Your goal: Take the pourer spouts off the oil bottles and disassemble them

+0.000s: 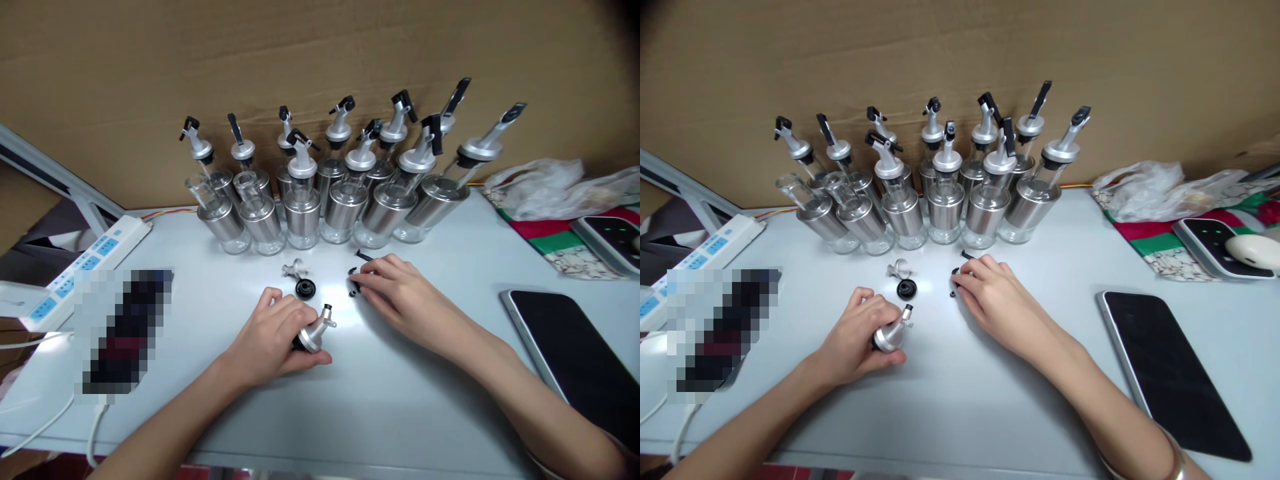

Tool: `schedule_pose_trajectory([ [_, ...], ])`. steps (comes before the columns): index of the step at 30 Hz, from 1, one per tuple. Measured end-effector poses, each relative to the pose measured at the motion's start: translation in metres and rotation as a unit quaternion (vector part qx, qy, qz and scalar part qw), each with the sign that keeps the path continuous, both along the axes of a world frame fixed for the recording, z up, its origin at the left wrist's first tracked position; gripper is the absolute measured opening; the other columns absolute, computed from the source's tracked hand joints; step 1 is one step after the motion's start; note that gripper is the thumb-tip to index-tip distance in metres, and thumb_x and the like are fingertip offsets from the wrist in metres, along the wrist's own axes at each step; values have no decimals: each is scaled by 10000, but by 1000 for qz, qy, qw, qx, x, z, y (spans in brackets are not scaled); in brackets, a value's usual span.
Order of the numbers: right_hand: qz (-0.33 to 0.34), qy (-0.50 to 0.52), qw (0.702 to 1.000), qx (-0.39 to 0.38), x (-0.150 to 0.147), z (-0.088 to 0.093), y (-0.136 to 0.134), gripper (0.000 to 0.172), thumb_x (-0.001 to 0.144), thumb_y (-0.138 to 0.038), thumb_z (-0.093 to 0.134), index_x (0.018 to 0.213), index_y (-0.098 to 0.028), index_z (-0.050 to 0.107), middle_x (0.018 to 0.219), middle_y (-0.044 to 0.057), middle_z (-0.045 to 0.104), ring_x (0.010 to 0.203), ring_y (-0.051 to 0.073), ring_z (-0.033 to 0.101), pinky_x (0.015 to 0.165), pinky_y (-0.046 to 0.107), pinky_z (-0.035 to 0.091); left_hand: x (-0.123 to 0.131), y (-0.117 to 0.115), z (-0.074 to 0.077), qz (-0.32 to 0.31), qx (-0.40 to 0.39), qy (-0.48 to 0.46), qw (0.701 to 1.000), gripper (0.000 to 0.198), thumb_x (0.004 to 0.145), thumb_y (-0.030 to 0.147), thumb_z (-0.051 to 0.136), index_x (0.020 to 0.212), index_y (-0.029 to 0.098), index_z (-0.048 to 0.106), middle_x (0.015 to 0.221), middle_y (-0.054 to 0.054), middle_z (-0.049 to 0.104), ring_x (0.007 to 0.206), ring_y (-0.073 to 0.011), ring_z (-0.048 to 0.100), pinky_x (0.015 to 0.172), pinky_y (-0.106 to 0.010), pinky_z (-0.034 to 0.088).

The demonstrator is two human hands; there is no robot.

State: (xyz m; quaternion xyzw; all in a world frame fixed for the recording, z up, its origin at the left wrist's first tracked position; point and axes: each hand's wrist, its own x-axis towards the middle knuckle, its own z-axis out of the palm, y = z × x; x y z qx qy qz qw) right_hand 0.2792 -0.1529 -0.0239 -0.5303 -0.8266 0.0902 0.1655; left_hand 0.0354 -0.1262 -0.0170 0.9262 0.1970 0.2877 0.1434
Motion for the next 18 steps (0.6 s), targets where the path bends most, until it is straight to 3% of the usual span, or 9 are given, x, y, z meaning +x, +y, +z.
schedule_pose_trajectory([
  [8,-24,-50,998,14,6,-4,2,301,950,-184,381,1082,-134,647,1067,126,619,988,266,510,792,418,438,0,0,1,2,10,3,1000,352,977,497,303,934,169,424,746,10,607,633,-113,496,715,-280,304],
  [12,-57,-85,994,32,12,-7,4,316,935,-212,411,1138,-112,631,1200,169,559,1067,317,467,823,455,439,0,0,0,4,10,6,1000,359,979,494,298,928,164,429,747,9,607,633,-109,490,713,-275,306],
  [18,-56,-60,997,2,11,-11,3,366,944,-267,394,1195,-97,598,1179,171,554,1069,299,471,864,452,451,0,0,-1,6,10,6,1000,368,976,503,300,918,164,431,736,14,604,633,-106,492,721,-272,307],
])
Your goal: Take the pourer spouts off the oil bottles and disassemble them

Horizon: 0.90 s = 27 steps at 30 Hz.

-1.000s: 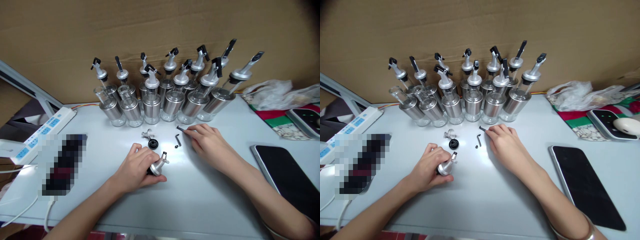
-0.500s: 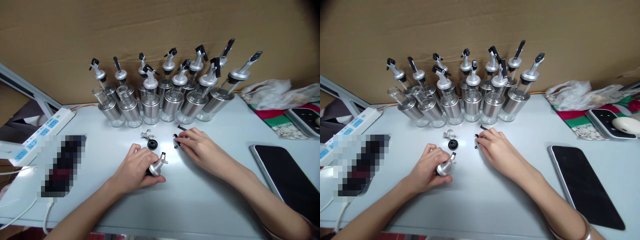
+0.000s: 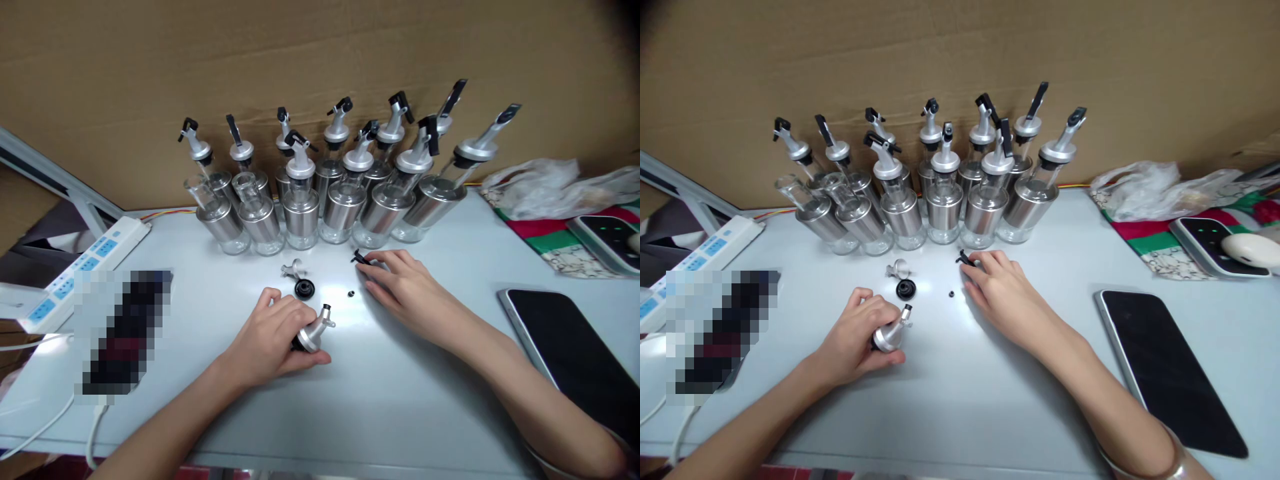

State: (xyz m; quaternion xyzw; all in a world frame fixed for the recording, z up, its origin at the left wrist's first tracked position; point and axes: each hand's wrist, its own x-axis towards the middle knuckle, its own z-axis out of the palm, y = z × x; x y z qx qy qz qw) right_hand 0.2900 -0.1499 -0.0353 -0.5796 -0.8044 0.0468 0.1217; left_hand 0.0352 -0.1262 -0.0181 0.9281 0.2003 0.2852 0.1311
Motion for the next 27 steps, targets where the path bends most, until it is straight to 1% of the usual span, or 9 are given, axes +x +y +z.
schedule_pose_trajectory([
  [4,-6,-1,1000,1,-2,-1,0,420,925,-272,427,1280,-68,521,1199,180,542,1087,305,466,875,461,455,0,0,0,-2,2,-2,1000,366,978,500,296,926,165,433,739,9,609,631,-109,494,717,-274,307],
  [8,-14,-9,1000,3,-1,-2,0,429,922,-299,431,1257,-52,537,1192,184,542,1086,316,462,885,473,450,0,0,1,-5,5,-5,1000,361,981,494,289,925,166,430,743,4,615,629,-111,496,707,-273,308],
  [14,-7,-2,1000,-1,-1,0,0,412,934,-296,405,1241,-62,549,1201,177,547,1086,307,466,886,467,449,1,0,1,-5,8,-8,1000,364,979,501,294,925,167,432,737,6,617,627,-111,497,717,-273,311],
  [16,-5,6,1000,-5,1,1,1,408,941,-301,391,1238,-71,550,1181,170,564,1061,300,483,875,468,452,1,0,1,-5,8,-9,1000,362,979,500,295,922,169,431,736,7,616,624,-110,497,714,-272,309],
  [20,-16,30,999,-6,7,1,2,452,944,-314,385,1314,-68,474,1084,158,612,997,288,513,841,467,466,1,-1,2,-4,8,-11,1000,360,981,495,289,916,170,428,733,9,612,624,-110,495,708,-271,307],
  [24,4,32,999,-4,8,1,3,391,943,-292,389,1212,-70,566,1087,159,606,991,283,516,863,468,459,0,-1,1,-5,8,-11,1000,361,981,494,292,921,166,431,736,9,609,629,-109,494,708,-270,307],
  [27,23,31,999,-4,6,2,2,372,944,-264,389,1190,-64,583,1114,162,593,1028,278,504,887,455,453,0,0,1,-5,6,-8,1000,364,980,496,292,920,166,432,738,8,608,630,-109,493,715,-273,310],
])
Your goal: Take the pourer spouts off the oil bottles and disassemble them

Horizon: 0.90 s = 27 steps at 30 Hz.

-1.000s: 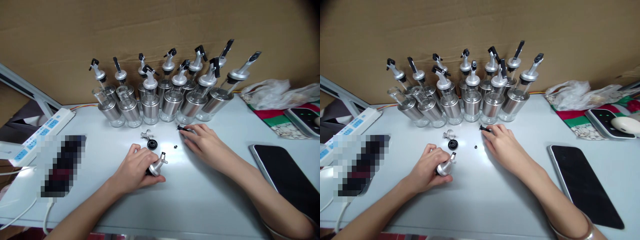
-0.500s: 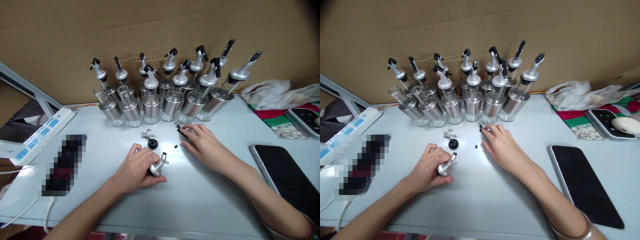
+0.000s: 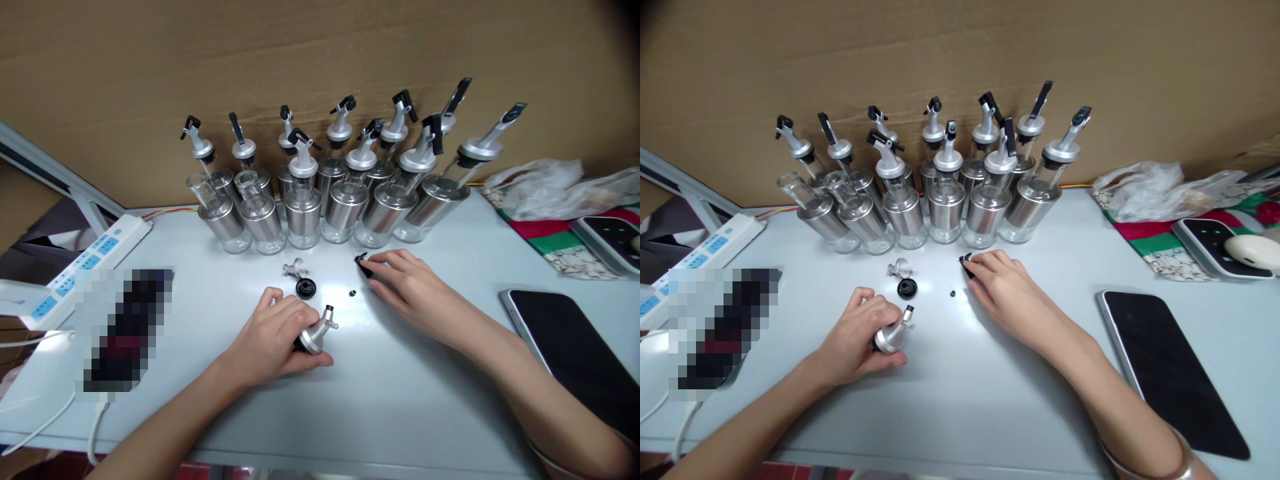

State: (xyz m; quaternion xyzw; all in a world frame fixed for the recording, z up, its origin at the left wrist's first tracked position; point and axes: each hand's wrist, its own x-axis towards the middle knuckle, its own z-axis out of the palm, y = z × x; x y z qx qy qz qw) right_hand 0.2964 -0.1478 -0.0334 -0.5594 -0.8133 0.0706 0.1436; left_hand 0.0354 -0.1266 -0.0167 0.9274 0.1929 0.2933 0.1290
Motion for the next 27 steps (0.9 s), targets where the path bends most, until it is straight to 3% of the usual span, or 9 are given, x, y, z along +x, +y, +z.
schedule_pose_trajectory([
  [17,31,57,998,6,-5,4,-2,330,939,-243,397,1124,-89,623,1110,153,646,1045,252,562,903,423,478,0,0,0,2,-1,-1,1000,356,978,497,299,922,171,431,739,11,614,623,-111,498,711,-277,307],
  [22,-8,22,1000,-2,-4,2,-3,315,931,-270,420,1128,-131,622,1115,145,634,1030,281,560,877,480,451,0,0,1,0,-12,-1,1000,348,977,499,300,927,180,429,741,10,614,619,-119,505,710,-286,302],
  [27,3,17,1000,-10,-11,4,-4,301,938,-242,401,1129,-149,615,1127,139,615,1040,272,532,842,460,447,0,0,0,-2,-19,4,1000,348,976,499,304,935,176,428,751,6,609,635,-122,510,712,-287,301],
])
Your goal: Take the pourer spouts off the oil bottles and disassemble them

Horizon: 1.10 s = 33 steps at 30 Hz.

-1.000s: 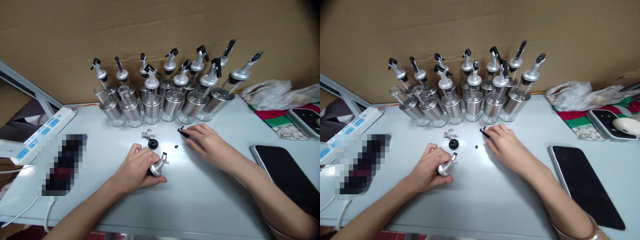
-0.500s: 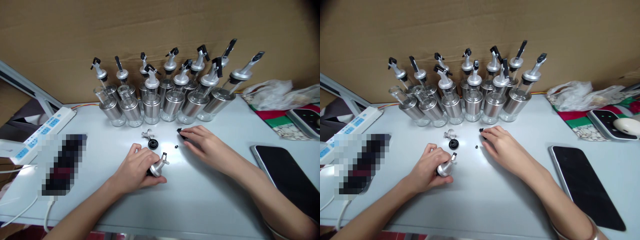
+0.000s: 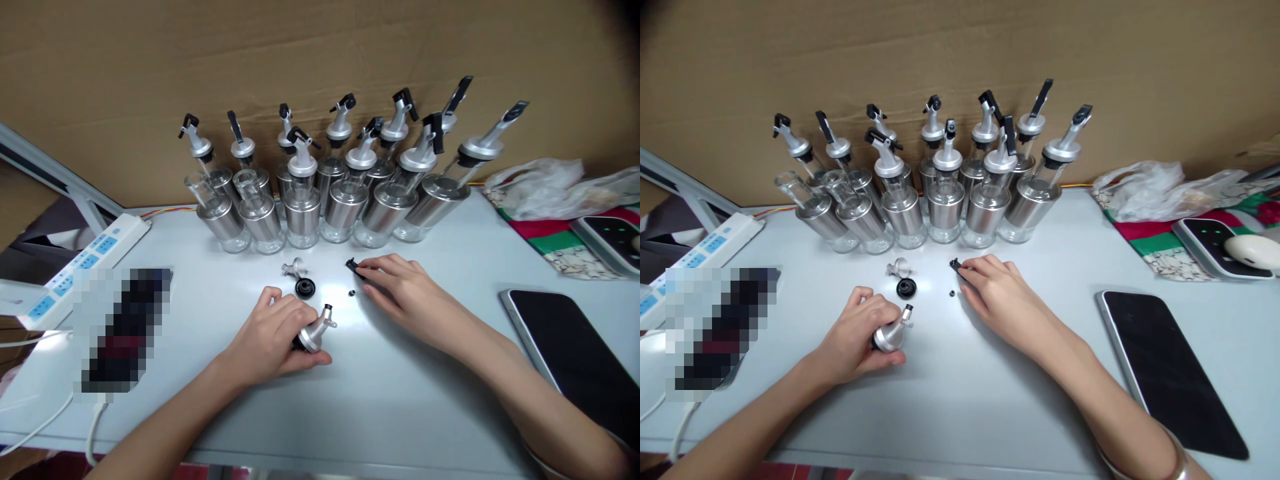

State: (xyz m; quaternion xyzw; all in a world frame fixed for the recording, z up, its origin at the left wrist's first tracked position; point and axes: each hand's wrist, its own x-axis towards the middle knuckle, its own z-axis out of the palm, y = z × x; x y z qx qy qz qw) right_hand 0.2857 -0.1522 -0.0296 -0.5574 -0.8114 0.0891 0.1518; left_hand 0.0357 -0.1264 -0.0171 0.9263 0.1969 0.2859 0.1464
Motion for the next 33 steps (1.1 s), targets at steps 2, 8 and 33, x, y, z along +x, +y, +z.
schedule_pose_trajectory([
  [2,7,-2,1000,-4,-3,1,0,301,942,-235,396,1132,-140,608,1150,140,600,1043,269,518,839,452,446,0,0,-1,1,2,4,1000,355,977,499,299,937,171,428,751,4,604,640,-122,505,714,-286,302],
  [8,17,-10,1000,-7,-5,2,-1,295,945,-233,400,1121,-128,612,1143,136,590,1045,269,500,840,440,440,-1,1,-1,6,13,20,1000,373,974,510,286,929,167,427,737,5,587,639,-122,493,713,-284,305],
  [33,23,103,994,8,-13,13,-4,306,961,-269,384,1123,-162,620,1096,128,619,1022,255,521,862,428,445,-2,1,-3,-9,-27,15,999,422,961,557,251,958,172,425,793,-14,606,685,-143,522,726,-303,287],
])
